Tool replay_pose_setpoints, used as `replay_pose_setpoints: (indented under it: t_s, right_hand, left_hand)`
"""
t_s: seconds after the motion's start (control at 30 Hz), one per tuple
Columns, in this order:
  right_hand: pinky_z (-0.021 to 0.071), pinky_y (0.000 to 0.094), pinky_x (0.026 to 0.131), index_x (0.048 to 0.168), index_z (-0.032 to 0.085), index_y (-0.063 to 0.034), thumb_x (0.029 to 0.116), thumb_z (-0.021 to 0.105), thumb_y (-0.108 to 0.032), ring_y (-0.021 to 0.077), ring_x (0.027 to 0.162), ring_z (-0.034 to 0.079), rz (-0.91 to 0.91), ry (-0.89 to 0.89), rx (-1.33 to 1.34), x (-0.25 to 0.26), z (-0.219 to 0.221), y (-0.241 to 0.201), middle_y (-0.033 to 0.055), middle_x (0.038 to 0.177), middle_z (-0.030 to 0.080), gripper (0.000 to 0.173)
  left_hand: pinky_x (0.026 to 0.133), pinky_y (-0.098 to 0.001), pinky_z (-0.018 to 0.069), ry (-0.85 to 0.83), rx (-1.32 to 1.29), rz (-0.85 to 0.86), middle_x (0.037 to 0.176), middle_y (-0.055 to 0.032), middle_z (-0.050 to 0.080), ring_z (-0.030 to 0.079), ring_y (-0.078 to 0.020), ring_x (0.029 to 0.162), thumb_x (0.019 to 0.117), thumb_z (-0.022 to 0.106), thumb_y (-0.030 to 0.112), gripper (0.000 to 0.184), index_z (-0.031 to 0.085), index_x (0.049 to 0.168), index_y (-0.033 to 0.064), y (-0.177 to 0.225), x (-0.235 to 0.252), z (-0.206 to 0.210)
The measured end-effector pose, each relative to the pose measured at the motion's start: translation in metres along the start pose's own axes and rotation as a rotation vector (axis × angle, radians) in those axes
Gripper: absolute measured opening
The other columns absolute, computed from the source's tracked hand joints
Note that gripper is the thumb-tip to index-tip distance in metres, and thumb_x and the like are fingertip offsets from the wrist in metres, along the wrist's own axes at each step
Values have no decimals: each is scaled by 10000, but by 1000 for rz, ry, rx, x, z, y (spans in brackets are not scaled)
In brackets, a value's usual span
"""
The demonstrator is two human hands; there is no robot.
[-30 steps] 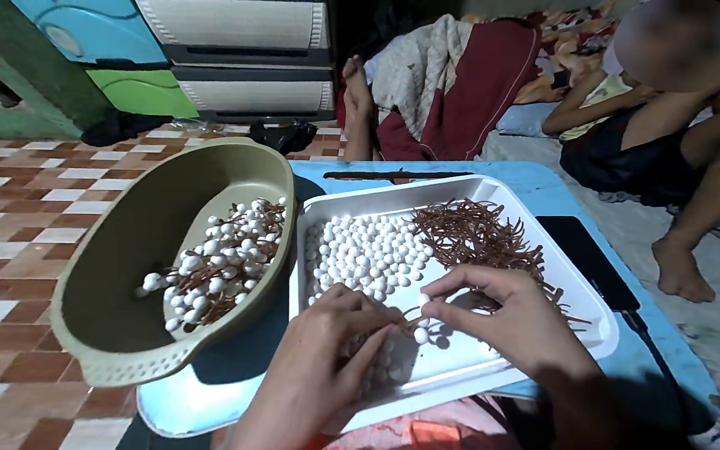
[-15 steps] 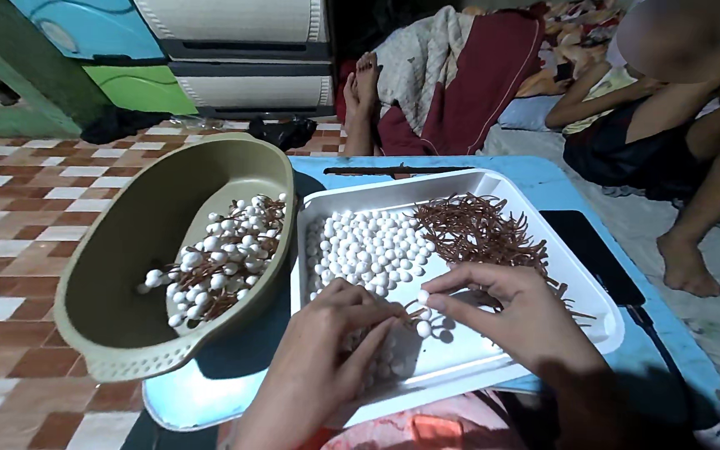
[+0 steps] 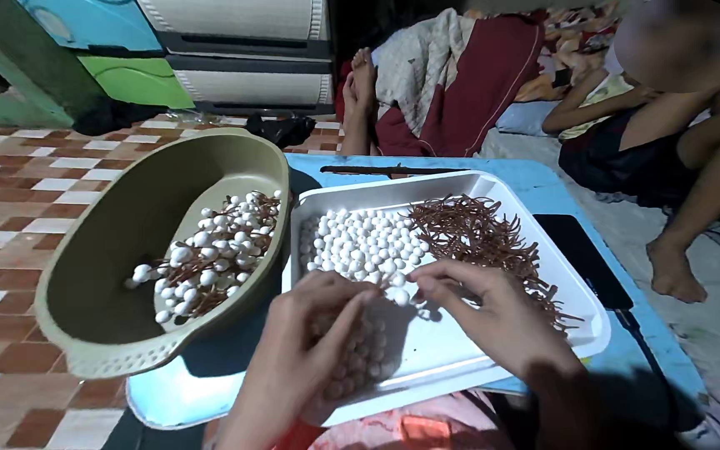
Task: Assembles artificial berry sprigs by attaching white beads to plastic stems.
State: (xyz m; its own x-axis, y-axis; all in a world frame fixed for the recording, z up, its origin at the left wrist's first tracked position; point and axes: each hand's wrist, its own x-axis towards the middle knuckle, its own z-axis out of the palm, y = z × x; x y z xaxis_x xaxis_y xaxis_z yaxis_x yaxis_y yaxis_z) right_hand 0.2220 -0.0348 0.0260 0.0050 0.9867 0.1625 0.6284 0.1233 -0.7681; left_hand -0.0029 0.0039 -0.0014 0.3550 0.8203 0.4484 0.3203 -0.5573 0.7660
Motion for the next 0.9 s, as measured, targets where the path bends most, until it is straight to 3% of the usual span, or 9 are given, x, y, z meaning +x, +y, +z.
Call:
replay_pose_setpoints:
  t_s: [0.1,0.17,0.27,0.33,0.43,0.53,0.63,0.77,0.9]
  right_hand:
    - [546,507,818,1040,762,-108,992,656,-227,211,864,715,72,-148,-200,2,7,-11,49,897,743,166]
    - [492,566,931,1062,763,-51,1002,650,-273,290,941,704,118,-282,-284,5,11,-29,121,947,741,257]
    - [433,511,1007,1157,747,-25,1012,612,-191,305,1006,669,187,-495,-399,14,15,-52,156,1019,728,259]
    - [429,499,999,1136,742,-14,1001,611,-148,310,1013,664,169,-526,-439,16,18,-55,162,1019,723,231]
    - [505,531,907,996,771,-38,941,700,-196,275,901,711,54,-248,-329,3,20,-36,108,888,744,182]
    - [599,354,715,978,764,-125,902,743,-224,111,775,723,-41,79,-160,-5,17,-11,-13,839,744,127]
    - [604,213,808,1055,766,-149,918,695,-179,4,900,714,-81,214,11,-3,11,-5,-68,986,756,157]
    - [599,218,869,1137,771,-156,945,657,-163,12,965,710,-124,192,74,-2,13,-7,-68,1069,753,223]
    - [588,187,821,1124,786,-168,964,641,-192,-7,930,708,-166,206,-12,-5,14,-3,-64,1019,760,218]
  left_hand:
    - [684,-121,543,82,-25,-51,865,114,699,642,54,774,980,612,246,198,786,982,151,3,0,0]
    - [663,-121,549,94,-27,-63,861,107,702,645,52,752,975,619,238,194,787,983,142,3,1,0]
    - [652,-129,551,92,-27,-93,855,107,703,649,46,743,967,622,241,191,786,980,145,5,2,1]
    - [659,-125,551,94,-17,-107,853,100,705,653,48,751,961,628,240,190,786,969,136,7,1,1]
    - [651,-116,551,98,-12,-111,838,100,705,654,52,741,959,641,259,194,791,952,136,7,1,2]
    - [635,-110,539,105,2,-107,808,111,700,647,57,728,943,658,266,182,798,922,151,7,2,3]
    - [671,-126,550,65,52,-92,798,114,695,653,50,751,943,658,290,194,798,908,160,6,1,3]
    - [725,-138,543,-11,114,-44,809,117,697,648,44,788,965,628,344,245,799,909,177,3,0,2]
    - [716,-122,528,-20,117,-26,802,135,689,637,63,786,970,617,369,261,798,899,195,2,0,4]
